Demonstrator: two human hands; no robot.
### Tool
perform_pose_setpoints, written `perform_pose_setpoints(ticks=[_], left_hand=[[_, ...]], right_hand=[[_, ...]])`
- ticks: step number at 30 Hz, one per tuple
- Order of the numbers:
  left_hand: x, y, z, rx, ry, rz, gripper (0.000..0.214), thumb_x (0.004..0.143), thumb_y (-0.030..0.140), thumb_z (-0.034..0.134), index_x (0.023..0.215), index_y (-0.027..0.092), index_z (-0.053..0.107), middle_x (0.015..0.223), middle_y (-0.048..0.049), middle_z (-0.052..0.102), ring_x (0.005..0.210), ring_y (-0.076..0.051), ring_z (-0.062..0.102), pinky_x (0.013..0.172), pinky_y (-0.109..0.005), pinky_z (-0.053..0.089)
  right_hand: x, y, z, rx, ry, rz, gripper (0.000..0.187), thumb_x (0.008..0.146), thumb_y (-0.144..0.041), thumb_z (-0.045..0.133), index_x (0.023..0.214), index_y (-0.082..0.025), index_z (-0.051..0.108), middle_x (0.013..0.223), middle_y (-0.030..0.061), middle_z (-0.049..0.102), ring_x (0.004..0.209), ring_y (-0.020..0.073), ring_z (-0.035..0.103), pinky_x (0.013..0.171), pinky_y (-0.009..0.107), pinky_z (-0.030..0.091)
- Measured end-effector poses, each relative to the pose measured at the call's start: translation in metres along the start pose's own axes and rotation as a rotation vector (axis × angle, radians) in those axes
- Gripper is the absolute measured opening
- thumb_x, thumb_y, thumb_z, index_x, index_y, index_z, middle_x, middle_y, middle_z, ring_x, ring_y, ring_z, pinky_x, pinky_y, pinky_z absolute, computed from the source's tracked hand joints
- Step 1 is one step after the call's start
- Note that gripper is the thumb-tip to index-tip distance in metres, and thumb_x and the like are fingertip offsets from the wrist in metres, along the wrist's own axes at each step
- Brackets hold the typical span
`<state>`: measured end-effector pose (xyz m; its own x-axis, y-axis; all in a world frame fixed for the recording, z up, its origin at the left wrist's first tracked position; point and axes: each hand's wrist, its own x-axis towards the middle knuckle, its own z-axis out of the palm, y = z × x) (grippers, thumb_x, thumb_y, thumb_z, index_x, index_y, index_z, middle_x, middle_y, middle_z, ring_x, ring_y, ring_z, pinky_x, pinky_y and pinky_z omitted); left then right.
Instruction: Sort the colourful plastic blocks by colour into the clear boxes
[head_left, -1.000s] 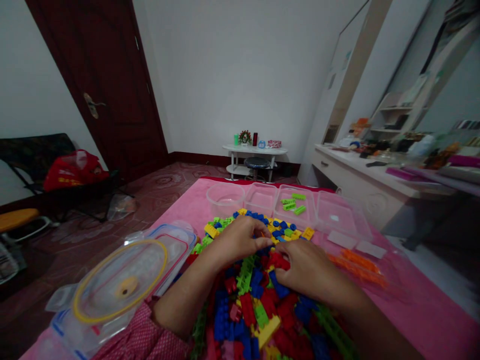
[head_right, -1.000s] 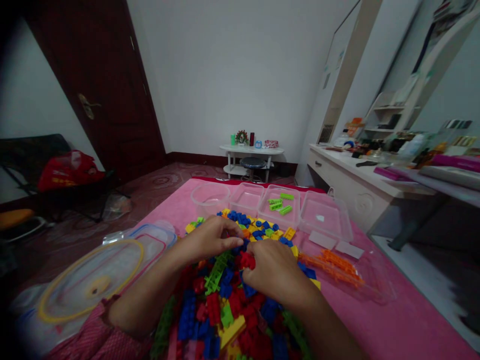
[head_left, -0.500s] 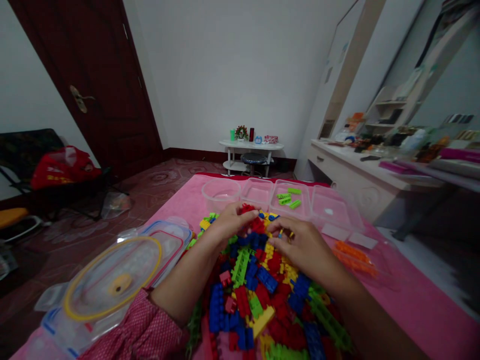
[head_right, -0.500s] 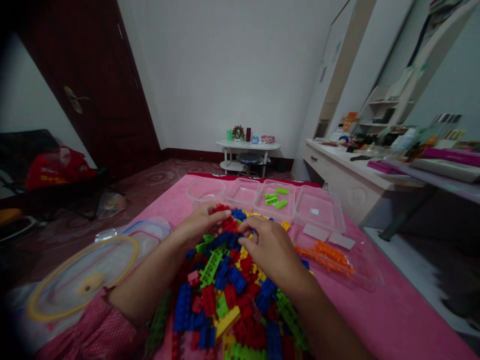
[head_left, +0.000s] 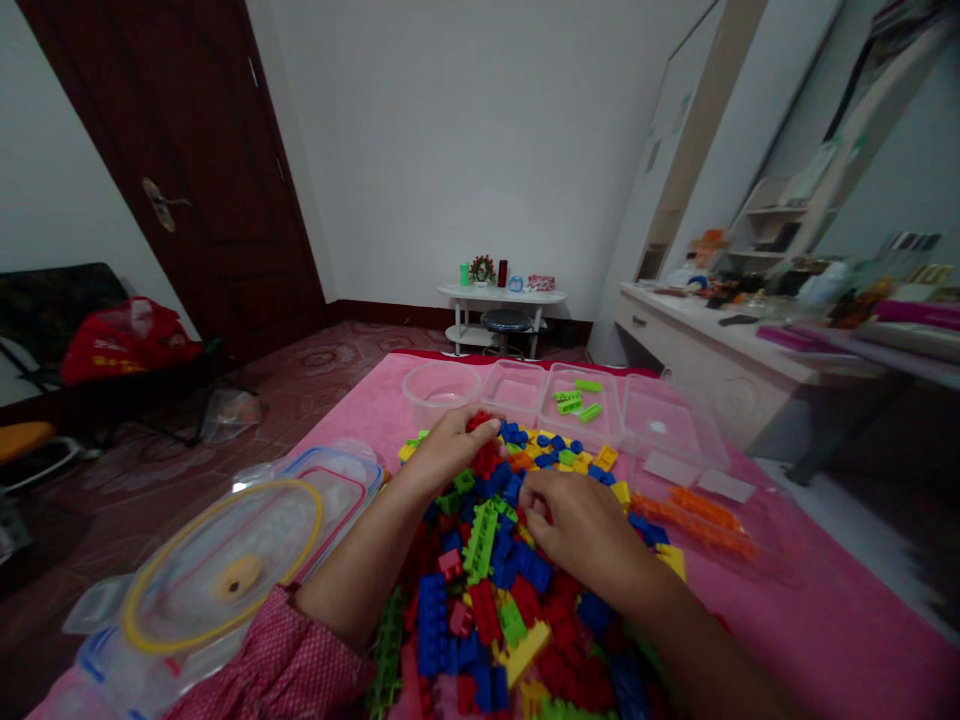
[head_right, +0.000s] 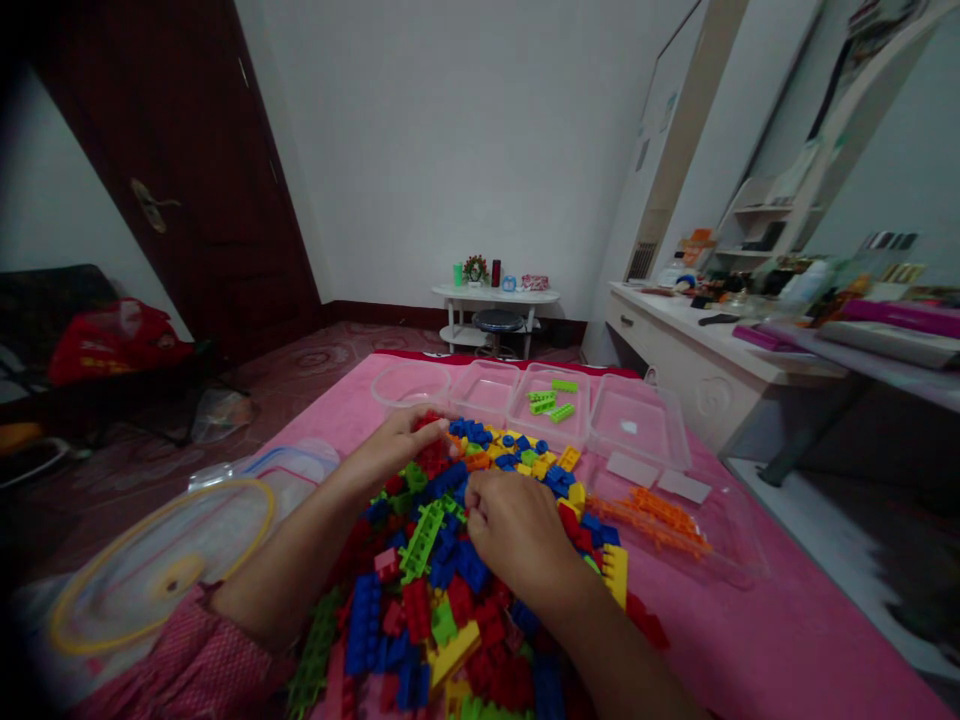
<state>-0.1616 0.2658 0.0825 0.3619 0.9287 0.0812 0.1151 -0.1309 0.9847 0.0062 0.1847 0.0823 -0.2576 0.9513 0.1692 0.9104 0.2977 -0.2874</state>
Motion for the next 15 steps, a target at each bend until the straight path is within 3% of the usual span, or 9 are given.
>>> perform_pose_setpoints(ticks=[4,9,12,15], left_hand=[[-0.001,0.001,0.004,0.047,-0.043,0.034,0.038,0.081,0.03,0.053,0.114,0.012,0.056,0.077,-0.0042,0.067,0.051,-0.01,0.055,0.05,-0.022,0.042],[-0.004,0.002,0.008,0.191,-0.018,0.07,0.032,0.081,0.029,0.052,0.108,0.014,0.061,0.061,0.0014,0.06,0.048,-0.008,0.048,0.049,-0.02,0.038],[-0.003,-0.001,0.009,0.244,-0.005,0.032,0.033,0.081,0.035,0.053,0.105,0.014,0.062,0.062,0.0012,0.06,0.048,-0.009,0.048,0.049,-0.02,0.038],[-0.004,0.0,0.012,0.288,-0.046,0.021,0.037,0.082,0.043,0.053,0.103,0.015,0.063,0.071,-0.0016,0.065,0.056,-0.012,0.053,0.053,-0.023,0.041]], right_hand=[[0.004,0.009,-0.012,0.032,0.084,0.062,0.017,0.077,-0.016,0.049,0.076,-0.023,0.064,0.073,-0.0021,0.066,0.068,0.0132,0.058,0.058,0.024,0.028],[0.002,0.01,-0.004,0.037,-0.015,0.009,0.011,0.074,-0.032,0.063,0.08,-0.024,0.066,0.076,-0.0013,0.067,0.07,0.0146,0.058,0.058,0.024,0.029],[0.0,0.008,0.003,0.022,-0.022,-0.027,0.009,0.071,-0.027,0.064,0.079,-0.023,0.067,0.074,-0.0009,0.067,0.07,0.0148,0.059,0.059,0.024,0.029],[0.001,0.008,-0.001,0.049,0.025,0.023,0.007,0.071,-0.021,0.059,0.073,-0.022,0.065,0.065,-0.0018,0.065,0.061,0.0131,0.056,0.055,0.024,0.029]])
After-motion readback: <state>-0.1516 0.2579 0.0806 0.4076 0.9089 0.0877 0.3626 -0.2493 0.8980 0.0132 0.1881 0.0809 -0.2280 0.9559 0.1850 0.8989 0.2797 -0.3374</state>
